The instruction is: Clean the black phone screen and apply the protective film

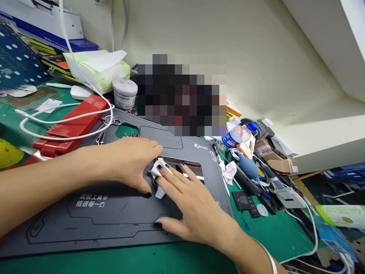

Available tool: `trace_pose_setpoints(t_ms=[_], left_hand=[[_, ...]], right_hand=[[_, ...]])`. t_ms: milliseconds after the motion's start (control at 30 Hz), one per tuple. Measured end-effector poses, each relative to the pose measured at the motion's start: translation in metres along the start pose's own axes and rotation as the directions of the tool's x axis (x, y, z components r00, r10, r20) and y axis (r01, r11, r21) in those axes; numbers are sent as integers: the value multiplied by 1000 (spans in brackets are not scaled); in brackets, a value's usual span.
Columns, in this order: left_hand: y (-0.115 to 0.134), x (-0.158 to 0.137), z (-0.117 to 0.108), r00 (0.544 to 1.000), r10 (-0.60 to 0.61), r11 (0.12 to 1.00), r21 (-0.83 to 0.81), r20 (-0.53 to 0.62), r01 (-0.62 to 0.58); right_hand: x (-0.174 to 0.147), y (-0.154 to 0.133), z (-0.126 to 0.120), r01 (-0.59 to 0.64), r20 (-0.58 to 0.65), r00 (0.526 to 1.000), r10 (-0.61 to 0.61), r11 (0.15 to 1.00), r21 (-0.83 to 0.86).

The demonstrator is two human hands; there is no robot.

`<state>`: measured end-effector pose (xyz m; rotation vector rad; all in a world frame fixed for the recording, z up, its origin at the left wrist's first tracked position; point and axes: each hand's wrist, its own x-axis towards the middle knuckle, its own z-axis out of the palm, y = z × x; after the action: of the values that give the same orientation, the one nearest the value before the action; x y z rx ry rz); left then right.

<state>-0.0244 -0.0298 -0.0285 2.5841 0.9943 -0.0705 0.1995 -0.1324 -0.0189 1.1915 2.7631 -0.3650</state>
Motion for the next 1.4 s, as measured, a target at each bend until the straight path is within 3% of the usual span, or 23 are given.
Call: trace_pose_setpoints(t_ms=[233, 600, 1133, 1400], left_hand=[[2, 0, -3, 999, -14, 1000, 28, 41, 13], [3, -2, -9, 999, -24, 1000, 5, 32, 24], [1, -1, -6, 1000, -7, 1000, 8, 22, 6], [-2, -1, -3, 1000, 12, 1000, 5, -9, -12]], right_hand=[[12, 27, -14, 181, 91, 980, -175, 982, -57], [24, 42, -25, 311, 129, 946, -298, 946, -89], [28, 48, -27, 355, 128, 933, -338, 923, -151], [28, 44, -26, 315, 141, 946, -293, 932, -181]])
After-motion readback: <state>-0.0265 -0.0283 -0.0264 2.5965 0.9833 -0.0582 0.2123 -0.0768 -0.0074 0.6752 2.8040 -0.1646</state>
